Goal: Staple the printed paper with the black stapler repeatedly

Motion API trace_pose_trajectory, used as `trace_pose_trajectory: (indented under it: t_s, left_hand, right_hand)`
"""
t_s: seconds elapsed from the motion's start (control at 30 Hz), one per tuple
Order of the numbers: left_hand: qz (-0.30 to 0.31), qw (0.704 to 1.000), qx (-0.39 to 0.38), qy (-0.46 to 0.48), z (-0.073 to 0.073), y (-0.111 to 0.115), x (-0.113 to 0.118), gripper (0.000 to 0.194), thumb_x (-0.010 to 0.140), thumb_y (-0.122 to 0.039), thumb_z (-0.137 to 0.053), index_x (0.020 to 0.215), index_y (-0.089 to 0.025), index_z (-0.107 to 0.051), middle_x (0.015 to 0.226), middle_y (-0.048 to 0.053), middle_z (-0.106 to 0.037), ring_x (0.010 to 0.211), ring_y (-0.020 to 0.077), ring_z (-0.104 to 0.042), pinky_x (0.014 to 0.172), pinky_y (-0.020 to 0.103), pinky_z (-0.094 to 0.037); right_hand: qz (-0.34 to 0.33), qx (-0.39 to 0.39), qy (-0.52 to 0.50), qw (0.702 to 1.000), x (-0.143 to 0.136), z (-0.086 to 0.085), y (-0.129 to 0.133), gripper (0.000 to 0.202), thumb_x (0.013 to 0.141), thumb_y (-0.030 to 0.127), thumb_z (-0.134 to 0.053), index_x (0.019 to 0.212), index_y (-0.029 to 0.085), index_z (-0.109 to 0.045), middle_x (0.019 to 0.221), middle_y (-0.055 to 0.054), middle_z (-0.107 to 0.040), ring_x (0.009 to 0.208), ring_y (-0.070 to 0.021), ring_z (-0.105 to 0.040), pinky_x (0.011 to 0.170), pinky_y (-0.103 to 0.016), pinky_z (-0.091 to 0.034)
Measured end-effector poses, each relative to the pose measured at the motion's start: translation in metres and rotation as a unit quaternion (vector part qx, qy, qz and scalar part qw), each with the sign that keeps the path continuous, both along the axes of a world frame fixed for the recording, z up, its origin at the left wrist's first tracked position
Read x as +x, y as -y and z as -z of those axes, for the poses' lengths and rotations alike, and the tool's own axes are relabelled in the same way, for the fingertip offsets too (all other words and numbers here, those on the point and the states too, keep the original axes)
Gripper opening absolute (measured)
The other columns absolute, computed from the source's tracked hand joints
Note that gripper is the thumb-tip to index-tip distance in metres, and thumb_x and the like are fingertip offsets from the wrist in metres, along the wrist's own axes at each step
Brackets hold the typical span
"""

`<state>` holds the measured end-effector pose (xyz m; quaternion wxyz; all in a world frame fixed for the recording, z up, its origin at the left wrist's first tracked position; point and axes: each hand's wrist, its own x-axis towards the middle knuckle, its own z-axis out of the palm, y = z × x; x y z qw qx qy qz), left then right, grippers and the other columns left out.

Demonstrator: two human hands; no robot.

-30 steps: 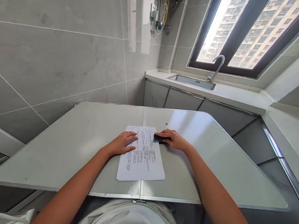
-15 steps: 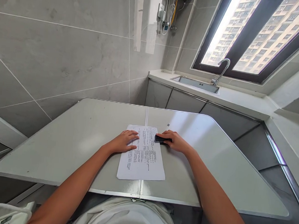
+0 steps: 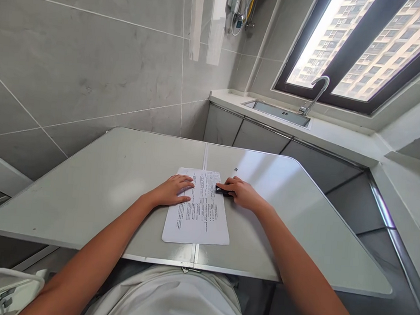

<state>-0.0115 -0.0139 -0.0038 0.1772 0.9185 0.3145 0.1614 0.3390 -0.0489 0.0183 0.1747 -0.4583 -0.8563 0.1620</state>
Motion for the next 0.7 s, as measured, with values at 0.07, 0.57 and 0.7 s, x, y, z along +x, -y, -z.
trace_pose_trajectory:
  t_s: [0.07,0.57,0.7]
  left_hand:
    - [-0.001,1.000,-0.002,-0.005,0.000,0.000,0.000,0.047,0.094,-0.051,-0.066,0.135,-0.028,-0.067,0.151,0.009,-0.056,0.144,0.0333,-0.045,0.121,0.052,-0.035]
    - [0.003,1.000,-0.005,0.010,0.002,-0.003,-0.004,0.048,0.092,-0.053,-0.069,0.134,-0.029,-0.067,0.151,0.007,-0.057,0.142,0.0321,-0.048,0.118,0.047,-0.038]
    - [-0.078,0.995,0.020,0.060,0.002,-0.008,-0.001,0.029,0.101,-0.044,-0.056,0.118,-0.026,-0.071,0.133,0.007,-0.067,0.126,0.0275,-0.058,0.110,0.044,-0.041]
  right_hand:
    - [0.010,0.006,0.017,1.000,-0.005,0.002,0.001,0.061,0.083,0.008,-0.062,0.133,0.040,-0.071,0.096,-0.008,-0.067,0.094,-0.0269,-0.057,0.085,-0.038,-0.048]
    - [0.298,0.066,0.044,0.951,0.013,-0.005,0.001,0.033,0.086,0.012,-0.059,0.116,0.021,-0.065,0.098,-0.011,-0.073,0.086,-0.0284,-0.066,0.069,-0.033,-0.042]
    - [0.281,0.119,-0.079,0.949,-0.041,-0.005,0.004,0.036,0.090,0.016,-0.058,0.126,0.023,-0.059,0.110,-0.009,-0.073,0.098,-0.0275,-0.066,0.077,-0.033,-0.045]
